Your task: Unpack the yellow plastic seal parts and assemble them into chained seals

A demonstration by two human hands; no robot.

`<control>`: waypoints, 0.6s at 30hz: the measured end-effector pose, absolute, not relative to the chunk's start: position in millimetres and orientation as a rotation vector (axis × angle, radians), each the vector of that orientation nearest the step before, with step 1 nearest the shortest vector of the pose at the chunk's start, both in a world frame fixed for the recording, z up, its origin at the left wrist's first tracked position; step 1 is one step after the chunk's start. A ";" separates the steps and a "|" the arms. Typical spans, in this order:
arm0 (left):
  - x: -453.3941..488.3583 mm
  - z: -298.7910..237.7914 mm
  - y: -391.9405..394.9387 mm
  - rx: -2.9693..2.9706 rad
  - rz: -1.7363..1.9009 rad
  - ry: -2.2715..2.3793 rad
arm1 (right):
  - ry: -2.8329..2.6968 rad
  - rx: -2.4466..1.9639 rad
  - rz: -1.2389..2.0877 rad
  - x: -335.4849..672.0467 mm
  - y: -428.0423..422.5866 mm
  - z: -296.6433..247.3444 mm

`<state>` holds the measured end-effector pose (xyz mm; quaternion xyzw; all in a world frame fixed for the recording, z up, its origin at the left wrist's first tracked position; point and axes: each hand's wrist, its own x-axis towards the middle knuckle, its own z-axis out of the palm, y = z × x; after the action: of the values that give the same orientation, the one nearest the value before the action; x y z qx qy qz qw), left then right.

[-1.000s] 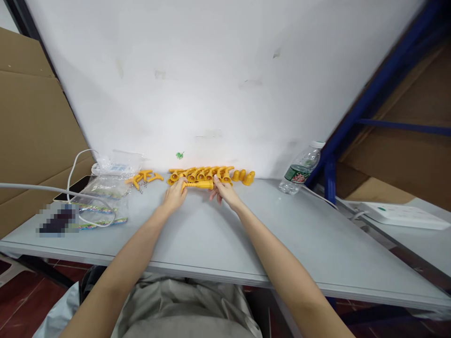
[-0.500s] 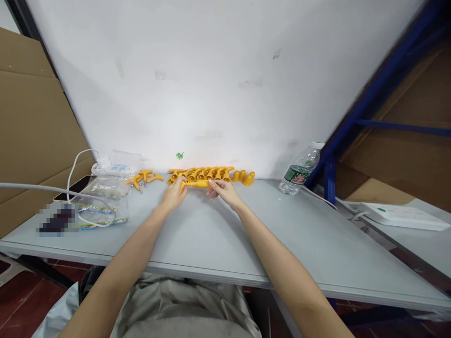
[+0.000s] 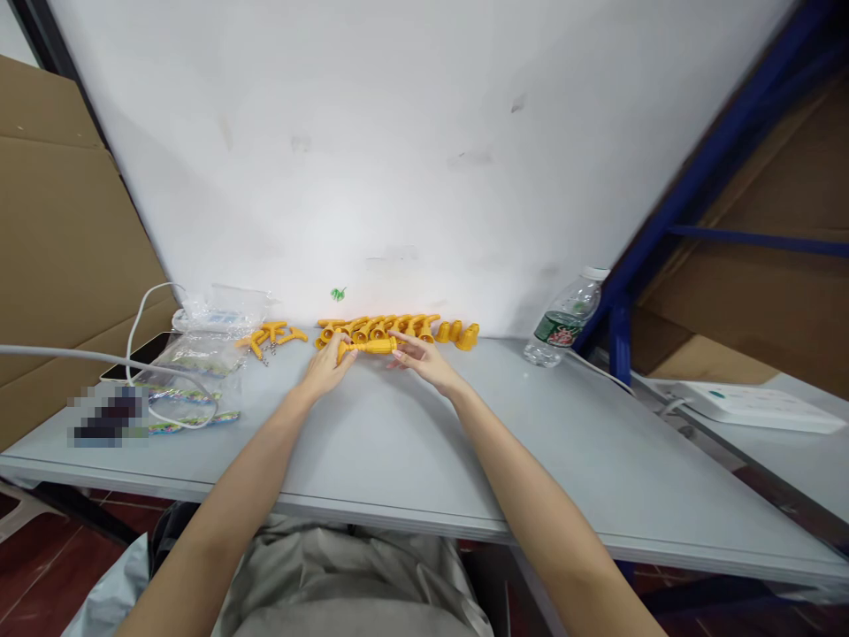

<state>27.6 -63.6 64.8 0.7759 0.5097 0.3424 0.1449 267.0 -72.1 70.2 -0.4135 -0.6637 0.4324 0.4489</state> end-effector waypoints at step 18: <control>29.9 67.0 -66.9 2.252 1.004 1.478 | -1.392 -1.065 1.124 251.1 -79.1 79.1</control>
<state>29.9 -66.9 67.0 0.7763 0.5096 0.3463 0.1330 251.1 -79.1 79.1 -0.4414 -0.5768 0.4659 0.5054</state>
